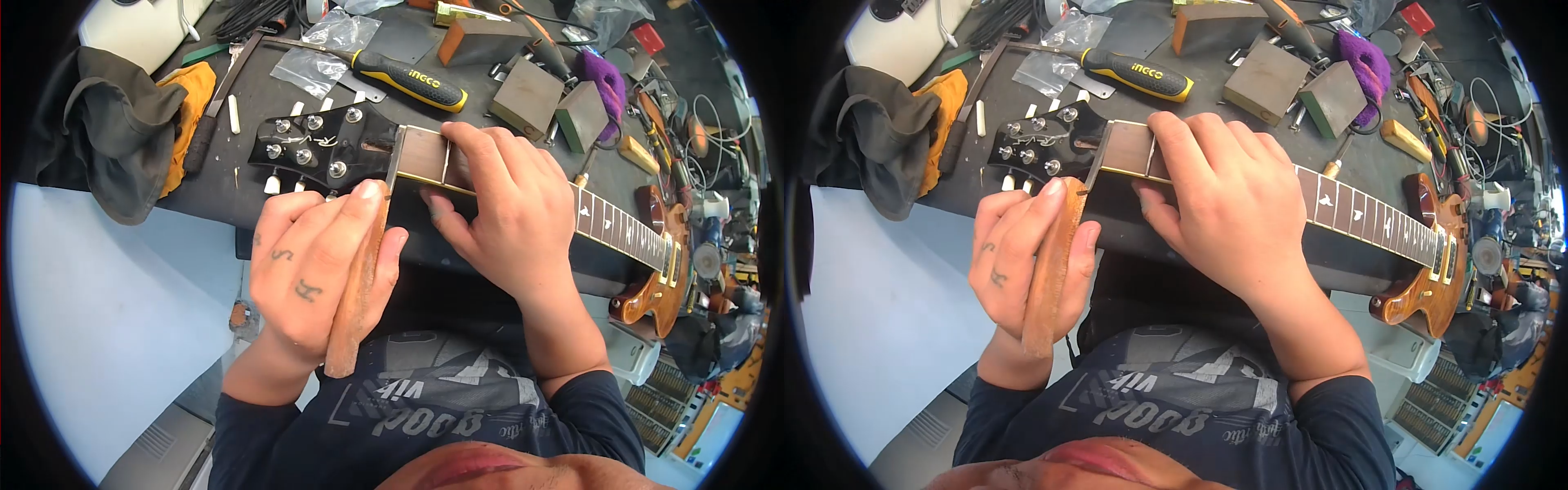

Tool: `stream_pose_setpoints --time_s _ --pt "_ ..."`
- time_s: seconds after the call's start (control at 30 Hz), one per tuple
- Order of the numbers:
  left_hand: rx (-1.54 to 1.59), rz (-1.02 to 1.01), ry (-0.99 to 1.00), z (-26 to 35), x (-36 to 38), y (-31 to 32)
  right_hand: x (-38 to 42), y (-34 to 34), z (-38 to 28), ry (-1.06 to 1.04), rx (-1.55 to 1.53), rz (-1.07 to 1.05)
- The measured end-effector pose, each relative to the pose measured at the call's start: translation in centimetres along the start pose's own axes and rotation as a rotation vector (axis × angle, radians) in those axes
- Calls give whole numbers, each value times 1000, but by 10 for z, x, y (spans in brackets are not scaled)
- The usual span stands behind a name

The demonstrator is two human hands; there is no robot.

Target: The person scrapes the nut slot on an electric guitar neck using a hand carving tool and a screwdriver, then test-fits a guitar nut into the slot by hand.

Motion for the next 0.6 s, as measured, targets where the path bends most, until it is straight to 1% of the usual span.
stream_pose_setpoints --time_s 0.27,0.43,0.6 --pt "-11 -13 -5 0 -12 6 1 1 1 5 -6 -6" --pt "13 -39 -20 7 -3 -3 0 1 1 9 -8 -4" --pt "31 14 20 -7 -11 8 0 2 1 16 -6 -15"
Point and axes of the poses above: each hand's wrist, its own x-axis away from the middle knuckle, its own y-axis out of the palm, z = x × y, the point moved 1 cm from there along -x, towards the middle knuckle, and after that the axes turned 6 degrees about -z, right-handed, at the moved point
